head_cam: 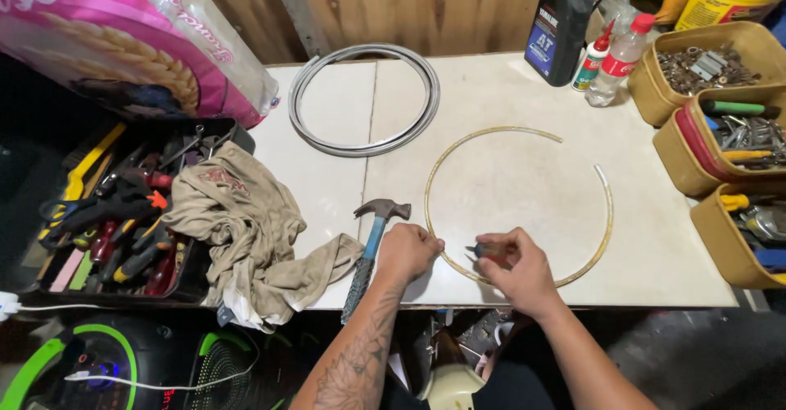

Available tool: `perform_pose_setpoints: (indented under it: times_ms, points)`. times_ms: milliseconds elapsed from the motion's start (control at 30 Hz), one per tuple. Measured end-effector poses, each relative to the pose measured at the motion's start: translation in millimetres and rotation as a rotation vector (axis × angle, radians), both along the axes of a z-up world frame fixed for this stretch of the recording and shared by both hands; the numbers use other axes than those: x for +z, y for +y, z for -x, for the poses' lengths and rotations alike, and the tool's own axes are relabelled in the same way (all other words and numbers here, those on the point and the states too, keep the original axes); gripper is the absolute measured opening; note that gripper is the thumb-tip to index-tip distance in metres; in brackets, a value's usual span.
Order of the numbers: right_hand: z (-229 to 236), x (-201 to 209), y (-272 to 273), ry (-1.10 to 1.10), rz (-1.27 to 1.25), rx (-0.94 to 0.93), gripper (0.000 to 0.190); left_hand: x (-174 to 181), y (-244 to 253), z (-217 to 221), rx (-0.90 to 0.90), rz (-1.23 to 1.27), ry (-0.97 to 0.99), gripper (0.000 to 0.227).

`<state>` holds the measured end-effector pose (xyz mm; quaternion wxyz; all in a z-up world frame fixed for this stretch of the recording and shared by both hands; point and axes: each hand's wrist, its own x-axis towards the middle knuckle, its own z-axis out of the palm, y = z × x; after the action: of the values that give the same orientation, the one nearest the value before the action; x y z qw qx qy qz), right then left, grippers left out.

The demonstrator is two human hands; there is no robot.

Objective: The person uses a hammer to strike a small red tool placed on a metal ring lying on a table. They repeatedly hit the tool to shape or adjust the ring, occasionally repositioning the ring and the tool. The person also wipes the table surface with a cloth during the process.

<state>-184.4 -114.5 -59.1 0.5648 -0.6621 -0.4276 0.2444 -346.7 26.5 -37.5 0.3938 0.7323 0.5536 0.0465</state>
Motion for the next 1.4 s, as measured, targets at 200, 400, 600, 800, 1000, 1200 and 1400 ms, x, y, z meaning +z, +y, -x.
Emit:
perform_pose_setpoints:
  times_ms: [200,400,600,800,1000,1200,1400]
  points:
    - [15.6,4.2,13.4,0.197,0.114,0.017,0.034,-14.2,5.6,-0.1,-0.013,-0.024,0.012,0.025]
    - [28.1,-3.6,21.0,0.282,0.131,-0.029,0.037,-5.1,4.4,0.6,-0.024,-0.006,0.046,0.026]
    - [37.3,-14.0,23.0,0.292,0.06,-0.026,0.036,-6.9,3.5,1.4,-0.025,-0.01,0.043,0.026]
    - [35.0,-17.9,21.3,0.292,0.015,-0.005,0.036,-4.3,0.9,2.3,-0.006,-0.008,0.018,0.026]
    - [34.4,-25.9,19.4,0.3,-0.051,0.027,0.035,-11.2,1.6,2.3,-0.004,-0.002,0.015,0.027]
    - [33.1,-26.6,18.1,0.222,-0.074,0.055,0.035,-15.2,-2.1,3.6,-0.005,-0.012,-0.008,0.029]
    - [34.2,-19.2,17.1,-0.066,0.023,0.072,0.035,5.7,-23.8,36.1,-0.063,-0.1,-0.077,0.043]
